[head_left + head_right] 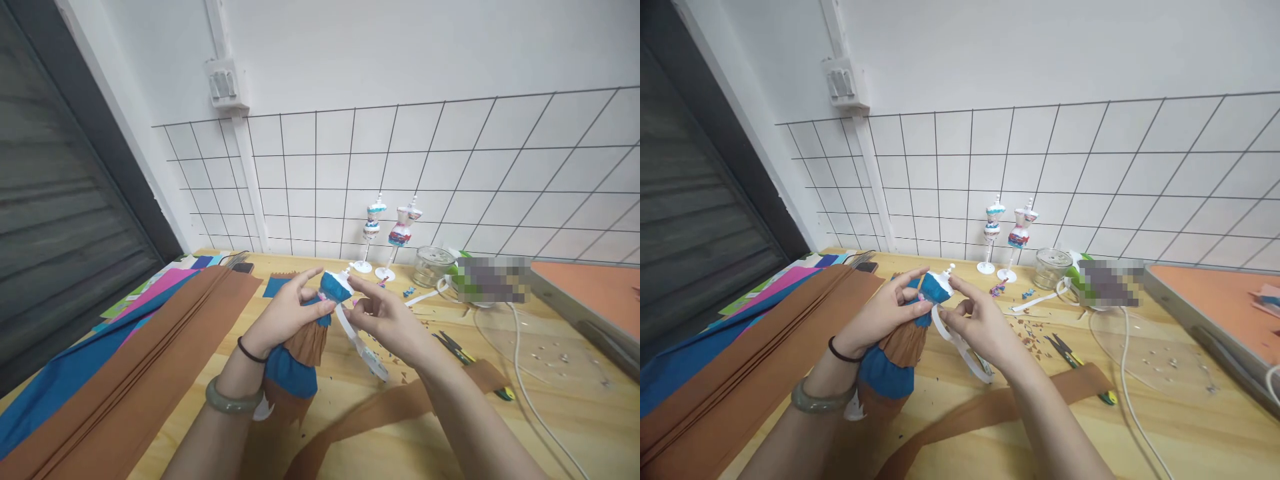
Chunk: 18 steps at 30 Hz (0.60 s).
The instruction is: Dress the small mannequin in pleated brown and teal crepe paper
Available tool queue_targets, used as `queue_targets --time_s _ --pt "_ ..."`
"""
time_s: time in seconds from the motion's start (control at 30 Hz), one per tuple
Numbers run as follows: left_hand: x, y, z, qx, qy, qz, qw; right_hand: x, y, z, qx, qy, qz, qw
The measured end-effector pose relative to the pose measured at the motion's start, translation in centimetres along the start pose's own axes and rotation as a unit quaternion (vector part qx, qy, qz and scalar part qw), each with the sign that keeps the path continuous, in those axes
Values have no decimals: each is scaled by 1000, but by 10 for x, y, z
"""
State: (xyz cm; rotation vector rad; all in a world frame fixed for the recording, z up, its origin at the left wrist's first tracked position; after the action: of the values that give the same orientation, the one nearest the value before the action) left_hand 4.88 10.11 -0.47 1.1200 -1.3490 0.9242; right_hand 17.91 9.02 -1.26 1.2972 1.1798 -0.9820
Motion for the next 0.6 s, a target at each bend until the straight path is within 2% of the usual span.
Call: queue_targets --time_s 0.1,0.17,0.23,0.33,0.47,0.6 --pt "2 3 2 -7 -4 -8 1000 2 1 -3 -12 -6 -70 997" --pt "6 10 4 10 -18 -46 999 7 1 -5 -11 -34 -138 990" --pt "10 17 5 33 -34 -89 995 16 -5 -6 -15 -93 -231 968" --pt "17 22 8 46 -51 -137 988 30 -21 -6 -42 -172 -352 919" --pt "23 24 11 43 -69 -204 976 46 -36 -9 -71 -214 -396 890" --pt "34 25 14 52 -108 -289 950 63 -44 -12 -82 -250 -417 870"
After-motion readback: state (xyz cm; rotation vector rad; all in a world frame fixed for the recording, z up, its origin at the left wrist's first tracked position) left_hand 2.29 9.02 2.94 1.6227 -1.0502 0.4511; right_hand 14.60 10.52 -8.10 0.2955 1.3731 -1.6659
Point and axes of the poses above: each hand's wrist, its own z-axis away from the middle knuckle, its own y-axis out of the back of the hand, x = y × z, the point moved 10 cm from there along -z, towards the middle knuckle, and after that the axes turned 7 degrees about x, right-handed, at the moved point
